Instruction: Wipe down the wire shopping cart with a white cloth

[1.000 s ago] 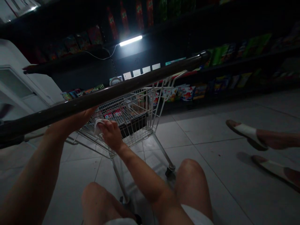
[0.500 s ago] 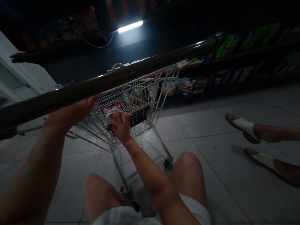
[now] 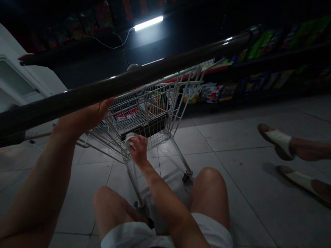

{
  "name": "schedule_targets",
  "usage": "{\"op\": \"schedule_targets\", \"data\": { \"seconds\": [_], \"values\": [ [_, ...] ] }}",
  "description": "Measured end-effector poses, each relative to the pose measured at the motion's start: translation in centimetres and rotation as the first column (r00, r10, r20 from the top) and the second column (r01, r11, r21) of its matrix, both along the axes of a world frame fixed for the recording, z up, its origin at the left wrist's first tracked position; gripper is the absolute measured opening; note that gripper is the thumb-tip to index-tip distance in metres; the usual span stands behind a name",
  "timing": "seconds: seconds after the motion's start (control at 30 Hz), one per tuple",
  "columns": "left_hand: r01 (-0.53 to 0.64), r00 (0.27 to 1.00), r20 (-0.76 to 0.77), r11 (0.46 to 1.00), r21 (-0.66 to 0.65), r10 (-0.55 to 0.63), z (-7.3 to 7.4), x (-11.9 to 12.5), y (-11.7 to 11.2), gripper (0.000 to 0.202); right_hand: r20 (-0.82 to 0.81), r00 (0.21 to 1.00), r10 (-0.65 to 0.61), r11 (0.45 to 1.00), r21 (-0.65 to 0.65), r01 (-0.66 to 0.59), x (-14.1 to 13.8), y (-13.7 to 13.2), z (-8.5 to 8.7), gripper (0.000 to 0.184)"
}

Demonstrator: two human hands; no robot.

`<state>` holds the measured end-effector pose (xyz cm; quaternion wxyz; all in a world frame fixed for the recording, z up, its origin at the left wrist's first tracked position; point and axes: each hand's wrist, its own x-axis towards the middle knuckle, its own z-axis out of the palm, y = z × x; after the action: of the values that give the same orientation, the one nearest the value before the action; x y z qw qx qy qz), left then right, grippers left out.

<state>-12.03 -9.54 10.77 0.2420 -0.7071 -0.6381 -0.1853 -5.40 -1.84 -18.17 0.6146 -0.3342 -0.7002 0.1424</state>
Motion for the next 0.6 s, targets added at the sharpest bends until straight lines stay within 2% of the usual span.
{"op": "schedule_targets", "data": {
  "seconds": [0.07,0.13,0.17,0.23,0.3,0.33,0.4,0.47,0.5,0.6],
  "values": [
    [-0.019,1.000,-0.006,0.999,-0.028,0.019,0.2,0.1,-0.1,0.051,0.033,0.996,0.078,0.991,0.109,-0.081,-0.9,-0.3,1.2,0.026],
    [-0.028,0.999,-0.037,0.998,-0.050,0.026,0.4,0.5,-0.4,0.050,0.096,0.987,0.131,0.978,0.151,-0.144,-1.9,-0.2,1.1,0.024],
    [-0.030,0.998,-0.055,0.999,-0.038,0.027,0.4,0.8,-0.5,0.048,0.126,0.981,0.146,0.978,0.130,-0.162,-2.2,-0.2,0.3,0.024],
    [-0.018,0.996,-0.086,1.000,0.025,0.020,-0.3,1.4,-0.8,0.044,0.193,0.963,0.188,0.980,0.025,-0.196,-2.4,-0.1,-2.3,0.030],
    [0.059,0.992,-0.116,0.995,0.081,-0.050,-2.3,1.9,-1.0,0.037,0.246,0.939,0.242,0.970,-0.094,-0.225,-2.1,-0.2,-5.4,0.038],
    [0.138,0.981,-0.144,0.988,0.069,-0.127,-3.7,2.0,-1.0,0.034,0.257,0.931,0.259,0.963,-0.136,-0.231,-1.7,-0.2,-6.6,0.040],
    [0.297,0.933,-0.210,0.955,-0.009,-0.293,-7.1,1.8,-0.6,0.030,0.240,0.938,0.249,0.964,-0.159,-0.215,-0.9,-0.3,-7.9,0.041],
    [0.317,0.917,-0.233,0.946,-0.068,-0.324,-10.2,1.4,0.4,0.027,0.172,0.968,0.180,0.981,-0.101,-0.165,0.1,-0.1,-7.0,0.038],
    [0.272,0.929,-0.241,0.960,-0.064,-0.280,-11.4,1.2,1.0,0.029,0.126,0.981,0.145,0.989,-0.056,-0.139,0.8,0.2,-5.9,0.036],
    [0.148,0.951,-0.260,0.984,-0.097,-0.169,-13.2,0.9,2.9,0.036,-0.041,0.997,0.069,0.994,0.083,-0.065,2.7,1.7,-1.0,0.029]
  ]
}}
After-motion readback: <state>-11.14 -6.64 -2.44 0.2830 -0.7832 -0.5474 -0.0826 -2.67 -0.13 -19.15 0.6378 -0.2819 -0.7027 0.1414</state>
